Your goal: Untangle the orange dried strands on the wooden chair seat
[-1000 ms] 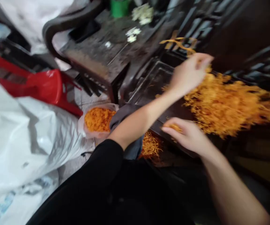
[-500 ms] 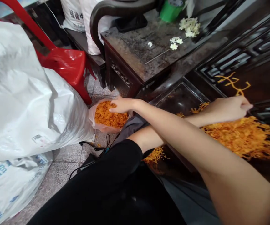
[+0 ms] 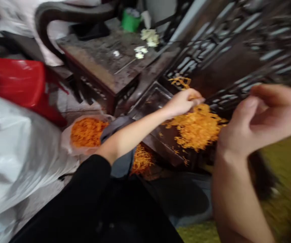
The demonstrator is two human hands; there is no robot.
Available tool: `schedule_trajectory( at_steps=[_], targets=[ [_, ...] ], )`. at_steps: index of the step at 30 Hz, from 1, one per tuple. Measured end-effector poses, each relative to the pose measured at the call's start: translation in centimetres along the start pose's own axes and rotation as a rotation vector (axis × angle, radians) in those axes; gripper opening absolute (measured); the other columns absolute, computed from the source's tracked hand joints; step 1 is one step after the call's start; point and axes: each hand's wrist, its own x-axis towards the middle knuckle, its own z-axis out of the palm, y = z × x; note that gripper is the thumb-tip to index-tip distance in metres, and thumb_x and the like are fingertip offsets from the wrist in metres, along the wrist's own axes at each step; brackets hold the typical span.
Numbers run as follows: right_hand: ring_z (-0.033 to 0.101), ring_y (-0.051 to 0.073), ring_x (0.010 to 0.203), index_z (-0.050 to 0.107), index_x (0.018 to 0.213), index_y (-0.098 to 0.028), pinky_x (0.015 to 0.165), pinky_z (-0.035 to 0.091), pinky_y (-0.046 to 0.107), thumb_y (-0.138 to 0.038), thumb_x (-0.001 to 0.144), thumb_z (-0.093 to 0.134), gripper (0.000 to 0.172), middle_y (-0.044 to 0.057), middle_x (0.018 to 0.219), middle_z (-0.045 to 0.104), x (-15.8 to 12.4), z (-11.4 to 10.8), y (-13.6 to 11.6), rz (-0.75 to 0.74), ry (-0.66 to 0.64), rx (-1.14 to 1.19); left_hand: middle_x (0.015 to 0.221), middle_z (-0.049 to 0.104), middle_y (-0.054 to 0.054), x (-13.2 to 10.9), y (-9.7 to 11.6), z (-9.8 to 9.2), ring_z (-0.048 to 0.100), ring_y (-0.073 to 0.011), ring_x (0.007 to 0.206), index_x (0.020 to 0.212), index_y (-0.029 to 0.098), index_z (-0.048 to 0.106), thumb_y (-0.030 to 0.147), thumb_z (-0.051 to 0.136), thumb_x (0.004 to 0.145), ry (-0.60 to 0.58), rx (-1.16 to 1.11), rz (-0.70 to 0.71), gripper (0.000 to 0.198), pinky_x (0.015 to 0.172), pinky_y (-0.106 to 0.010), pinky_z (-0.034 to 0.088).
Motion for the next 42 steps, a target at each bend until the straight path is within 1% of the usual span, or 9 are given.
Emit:
schedule_trajectory(
  at_steps=[2, 5, 10, 16, 21, 25, 29, 35, 42],
  targets=[
    [0.056, 0.039, 0.129, 0.063, 0.133, -0.027, 0.1, 0.047, 0.056, -0.055, 0.093, 0.06, 0.048, 0.015, 0.129, 0.061, -2.1, -2.9, 5.6, 0.103, 0.298, -0.023, 0.053, 0.06, 0.004, -0.1, -0.3, 0.1, 0.052, -0.0094, 0.039, 0.083, 0.016, 0.06, 0.015, 0.071, 0.09, -0.213, -0.103, -0.025, 0.014, 0.043, -0.022, 0.04],
    [0.066, 0.032, 0.116, 0.047, 0.146, -0.034, 0.085, 0.058, 0.05, -0.066, 0.094, 0.052, 0.061, 0.015, 0.134, 0.061, -5.1, -4.0, 11.0, 0.497, -0.028, 0.274, 0.061, 0.063, 0.001, 0.1, -0.9, 1.0, 0.052, -0.0082, 0.04, 0.086, 0.019, 0.053, 0.018, 0.067, 0.094, -0.279, -0.096, -0.066, 0.016, 0.043, -0.021, 0.034],
    [0.068, 0.019, 0.087, 0.044, 0.149, -0.035, 0.069, 0.058, 0.036, -0.058, 0.087, 0.07, 0.07, 0.009, 0.122, 0.064, -7.0, -2.5, 12.6, 0.556, -0.133, 0.567, 0.066, 0.066, -0.001, -0.2, -1.4, 3.1, 0.053, -0.0068, 0.042, 0.082, 0.02, 0.05, 0.029, 0.068, 0.093, -0.332, -0.057, -0.104, 0.023, 0.041, -0.021, 0.033],
    [0.025, 0.007, 0.047, 0.07, 0.101, -0.02, 0.043, 0.019, 0.021, -0.055, 0.095, 0.062, 0.036, -0.007, 0.06, 0.031, -7.0, -2.8, 12.8, 0.659, 0.136, 0.788, 0.052, 0.06, 0.002, -0.5, -2.2, 4.3, 0.038, -0.0035, 0.035, 0.069, 0.02, 0.046, 0.033, 0.075, 0.084, -0.246, 0.031, -0.049, 0.035, 0.038, -0.019, 0.021],
    [0.022, 0.006, 0.042, 0.059, 0.083, -0.021, 0.04, 0.015, 0.02, -0.054, 0.088, 0.066, 0.035, -0.01, 0.055, 0.028, -6.0, -1.8, 14.3, 0.846, 0.408, 0.893, 0.046, 0.052, 0.004, -1.1, -3.5, 4.6, 0.039, -0.0041, 0.04, 0.06, 0.017, 0.048, 0.027, 0.079, 0.076, -0.225, 0.079, -0.078, 0.036, 0.042, -0.018, 0.024],
    [0.025, 0.008, 0.037, 0.042, 0.076, -0.024, 0.035, 0.02, 0.018, -0.031, 0.089, 0.054, 0.019, -0.011, 0.049, 0.028, -4.9, -4.7, 18.8, 0.993, 0.737, 0.84, 0.041, 0.043, 0.007, 0.0, -2.2, 2.8, 0.031, -0.0042, 0.035, 0.056, 0.019, 0.04, 0.015, 0.073, 0.068, 0.013, -0.014, 0.06, 0.035, 0.038, -0.019, 0.018],
    [0.03, 0.006, 0.035, 0.049, 0.07, -0.021, 0.033, 0.027, 0.018, -0.02, 0.078, 0.057, 0.012, -0.009, 0.046, 0.037, -5.6, -7.3, 20.7, 1.112, 0.495, 0.843, 0.039, 0.04, 0.008, 1.2, -0.6, 1.0, 0.025, -0.0044, 0.031, 0.058, 0.02, 0.036, 0.015, 0.07, 0.071, -0.008, -0.07, 0.001, 0.037, 0.037, -0.019, 0.017],
    [0.063, 0.016, 0.05, 0.066, 0.057, -0.016, 0.041, 0.045, 0.023, -0.017, 0.072, 0.067, 0.014, 0.008, 0.066, 0.071, -7.0, -3.3, 17.6, 1.004, -0.069, 0.483, 0.042, 0.039, 0.008, 0.7, -2.2, 1.1, 0.025, -0.0037, 0.032, 0.062, 0.02, 0.037, 0.019, 0.075, 0.073, -0.094, -0.008, -0.152, 0.04, 0.038, -0.018, 0.019],
    [0.073, 0.019, 0.068, 0.064, 0.08, -0.016, 0.059, 0.061, 0.033, -0.014, 0.079, 0.054, 0.01, 0.01, 0.083, 0.072, -7.8, 0.4, 17.8, 1.213, 0.008, 0.994, 0.044, 0.044, 0.007, 1.5, -2.0, 1.7, 0.025, -0.0037, 0.033, 0.062, 0.02, 0.034, 0.02, 0.074, 0.074, -0.117, -0.045, -0.149, 0.042, 0.038, -0.018, 0.018]
  ],
)
